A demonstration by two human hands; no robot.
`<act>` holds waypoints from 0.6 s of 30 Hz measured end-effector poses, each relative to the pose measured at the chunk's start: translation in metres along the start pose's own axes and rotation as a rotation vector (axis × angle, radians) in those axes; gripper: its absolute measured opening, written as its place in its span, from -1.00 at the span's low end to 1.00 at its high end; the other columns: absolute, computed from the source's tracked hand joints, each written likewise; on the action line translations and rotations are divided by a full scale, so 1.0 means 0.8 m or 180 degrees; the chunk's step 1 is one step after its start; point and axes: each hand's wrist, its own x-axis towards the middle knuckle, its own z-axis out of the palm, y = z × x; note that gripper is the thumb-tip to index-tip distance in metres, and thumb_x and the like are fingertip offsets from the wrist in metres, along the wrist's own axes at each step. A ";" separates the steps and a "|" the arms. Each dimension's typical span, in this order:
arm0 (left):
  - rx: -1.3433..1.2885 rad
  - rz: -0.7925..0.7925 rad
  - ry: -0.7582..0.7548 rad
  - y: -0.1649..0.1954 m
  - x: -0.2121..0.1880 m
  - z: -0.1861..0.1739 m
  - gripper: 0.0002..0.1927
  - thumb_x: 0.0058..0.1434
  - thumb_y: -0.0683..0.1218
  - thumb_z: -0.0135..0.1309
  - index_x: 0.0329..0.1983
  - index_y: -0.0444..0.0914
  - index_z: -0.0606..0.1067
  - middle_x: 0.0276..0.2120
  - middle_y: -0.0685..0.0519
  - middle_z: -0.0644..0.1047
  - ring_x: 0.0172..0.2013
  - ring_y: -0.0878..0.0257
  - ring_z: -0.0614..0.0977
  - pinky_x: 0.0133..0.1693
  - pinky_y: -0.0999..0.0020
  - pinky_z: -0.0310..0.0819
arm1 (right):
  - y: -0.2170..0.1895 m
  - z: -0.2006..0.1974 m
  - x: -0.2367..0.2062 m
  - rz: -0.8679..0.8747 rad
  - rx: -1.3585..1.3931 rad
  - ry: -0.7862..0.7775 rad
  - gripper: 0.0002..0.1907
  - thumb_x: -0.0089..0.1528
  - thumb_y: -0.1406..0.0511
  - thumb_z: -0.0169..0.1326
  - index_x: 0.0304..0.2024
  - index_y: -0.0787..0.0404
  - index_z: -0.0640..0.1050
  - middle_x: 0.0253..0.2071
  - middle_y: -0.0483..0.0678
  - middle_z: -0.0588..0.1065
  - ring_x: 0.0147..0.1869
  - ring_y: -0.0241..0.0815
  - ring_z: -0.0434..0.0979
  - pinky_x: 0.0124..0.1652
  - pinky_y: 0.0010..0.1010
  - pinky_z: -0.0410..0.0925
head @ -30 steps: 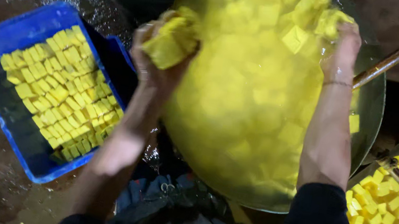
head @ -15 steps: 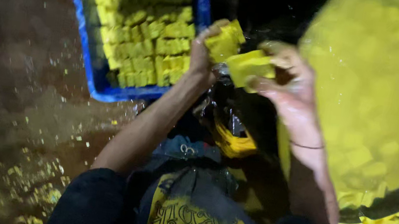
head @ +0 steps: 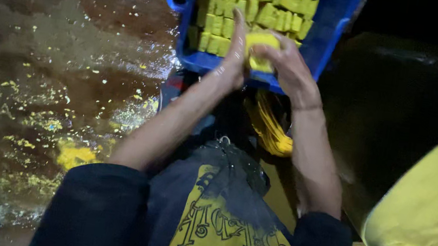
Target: The person washes yellow tofu blocks in a large water-filled basin, rubbing and rinsing each block by hand, then places the washed blocks into a blue plastic crate, repeating the process one block at a time.
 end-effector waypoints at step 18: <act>0.5965 0.1893 -0.1446 0.055 0.043 -0.145 -0.46 0.48 -0.06 -0.24 0.49 -0.33 0.27 0.42 -0.28 0.32 0.42 -0.14 0.34 0.43 0.10 0.16 | 0.061 0.007 -0.043 -0.1056 -0.1524 0.0887 -0.13 0.26 -0.09 0.25 0.38 0.33 0.33 0.38 0.24 0.38 0.43 0.08 0.41 0.35 -0.11 0.32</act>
